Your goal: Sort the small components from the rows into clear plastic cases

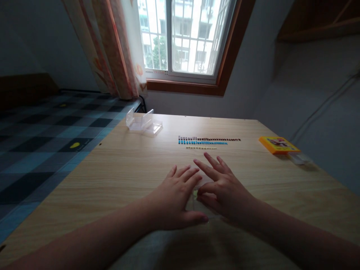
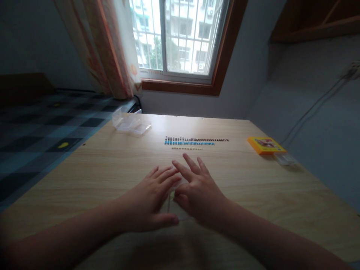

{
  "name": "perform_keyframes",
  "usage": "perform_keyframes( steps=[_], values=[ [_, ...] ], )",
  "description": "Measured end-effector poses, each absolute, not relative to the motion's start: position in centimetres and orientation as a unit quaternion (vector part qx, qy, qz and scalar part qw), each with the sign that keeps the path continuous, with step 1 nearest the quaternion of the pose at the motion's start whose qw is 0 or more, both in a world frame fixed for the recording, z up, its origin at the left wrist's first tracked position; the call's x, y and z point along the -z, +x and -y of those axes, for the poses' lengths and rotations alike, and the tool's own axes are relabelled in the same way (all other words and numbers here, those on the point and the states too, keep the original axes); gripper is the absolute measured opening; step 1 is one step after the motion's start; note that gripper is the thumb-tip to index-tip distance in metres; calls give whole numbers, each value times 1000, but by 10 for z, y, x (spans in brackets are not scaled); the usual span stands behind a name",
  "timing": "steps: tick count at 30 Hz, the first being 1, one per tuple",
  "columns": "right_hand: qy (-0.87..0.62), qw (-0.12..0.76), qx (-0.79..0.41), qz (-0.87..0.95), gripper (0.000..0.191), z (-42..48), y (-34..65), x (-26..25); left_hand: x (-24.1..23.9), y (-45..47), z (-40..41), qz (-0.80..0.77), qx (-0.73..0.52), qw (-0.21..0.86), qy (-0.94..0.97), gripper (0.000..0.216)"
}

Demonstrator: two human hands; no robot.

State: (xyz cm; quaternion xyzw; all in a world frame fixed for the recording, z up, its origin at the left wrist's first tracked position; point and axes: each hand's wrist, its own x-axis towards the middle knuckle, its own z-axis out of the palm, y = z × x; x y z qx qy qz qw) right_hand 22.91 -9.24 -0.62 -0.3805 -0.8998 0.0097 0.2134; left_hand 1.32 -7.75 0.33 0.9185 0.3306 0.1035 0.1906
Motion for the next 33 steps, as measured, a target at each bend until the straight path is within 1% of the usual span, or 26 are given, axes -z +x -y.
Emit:
perform_keyframes(
  steps=[11, 14, 20, 27, 33],
  values=[
    [-383, 214, 2, 899, 10, 98, 228, 1, -4, 13, 78, -329, -91, 186, 921, 92],
    [-382, 221, 4, 897, 6, 98, 229, 2, -4, 13, 78, -332, -81, 178, 923, 93],
    [-373, 211, -14, 904, 11, 98, 229, 1, -2, 13, 77, -329, -100, 180, 922, 91],
    [-353, 203, -20, 913, 9, 96, 228, 0, -3, 14, 77, -323, -106, 175, 924, 87],
    [-374, 224, 2, 900, 5, 99, 232, 0, -3, 12, 79, -331, -78, 168, 925, 94]
  ],
)
